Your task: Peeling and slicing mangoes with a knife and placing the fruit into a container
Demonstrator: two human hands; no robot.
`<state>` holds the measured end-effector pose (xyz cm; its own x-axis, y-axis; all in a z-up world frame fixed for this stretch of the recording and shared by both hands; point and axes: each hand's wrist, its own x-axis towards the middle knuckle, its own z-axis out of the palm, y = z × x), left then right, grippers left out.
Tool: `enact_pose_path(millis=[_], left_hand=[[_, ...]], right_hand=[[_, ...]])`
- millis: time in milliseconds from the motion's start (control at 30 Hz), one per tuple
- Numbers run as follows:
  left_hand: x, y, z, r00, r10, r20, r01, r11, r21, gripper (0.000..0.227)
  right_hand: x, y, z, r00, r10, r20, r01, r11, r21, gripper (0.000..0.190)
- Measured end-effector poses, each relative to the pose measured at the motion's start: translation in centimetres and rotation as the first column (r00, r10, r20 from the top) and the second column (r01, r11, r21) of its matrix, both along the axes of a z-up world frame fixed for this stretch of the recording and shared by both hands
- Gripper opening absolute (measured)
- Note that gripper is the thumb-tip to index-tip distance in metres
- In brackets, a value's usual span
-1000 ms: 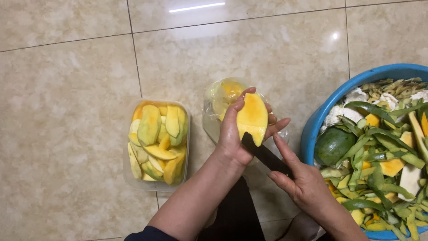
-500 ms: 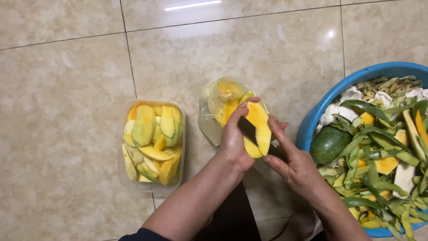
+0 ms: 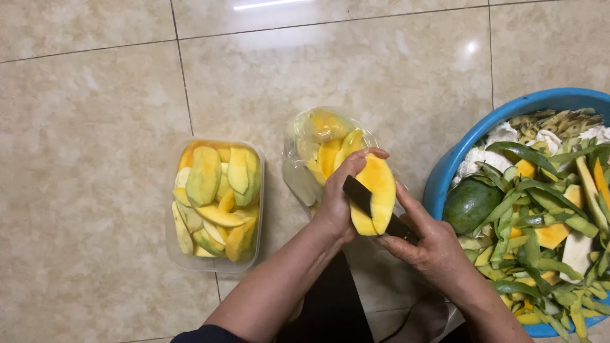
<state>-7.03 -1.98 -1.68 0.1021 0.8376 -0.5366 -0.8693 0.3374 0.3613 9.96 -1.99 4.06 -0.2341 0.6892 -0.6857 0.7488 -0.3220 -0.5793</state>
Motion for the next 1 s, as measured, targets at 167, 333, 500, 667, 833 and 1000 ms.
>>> enact_pose_path(millis=[167, 333, 500, 667, 833, 1000], left_hand=[[-0.5, 0.5, -0.1, 0.996, -0.067, 0.052, 0.066, 0.998, 0.018, 0.032], [-0.3, 1.1, 0.0, 0.991, -0.127, 0.046, 0.126, 0.992, 0.014, 0.029], [-0.2, 0.5, -0.8, 0.977, -0.166, 0.131, 0.164, 0.986, 0.026, 0.028], [-0.6, 0.3, -0.8, 0.971, -0.177, 0.162, 0.179, 0.984, 0.005, 0.031], [0.5, -0.7, -1.8, 0.968, -0.176, 0.176, 0.181, 0.983, -0.012, 0.031], [0.7, -1.2, -1.6, 0.958, -0.169, 0.231, 0.179, 0.984, -0.024, 0.034]], right_hand=[[-0.1, -0.1, 0.2, 0.99, 0.098, 0.1, -0.102, 0.994, 0.042, 0.092], [-0.1, 0.0, 0.5, 0.97, -0.006, 0.241, -0.014, 0.997, 0.08, 0.131], [0.9, -0.4, 0.0, 0.998, 0.069, -0.01, -0.068, 0.99, 0.125, 0.108], [0.5, 0.0, -0.4, 0.989, -0.005, -0.148, 0.018, 0.996, 0.088, 0.1], [2.2, 1.2, -3.1, 0.939, 0.074, -0.335, 0.021, 0.962, 0.273, 0.079], [2.6, 1.4, -2.2, 0.971, 0.077, -0.227, -0.029, 0.978, 0.206, 0.098]])
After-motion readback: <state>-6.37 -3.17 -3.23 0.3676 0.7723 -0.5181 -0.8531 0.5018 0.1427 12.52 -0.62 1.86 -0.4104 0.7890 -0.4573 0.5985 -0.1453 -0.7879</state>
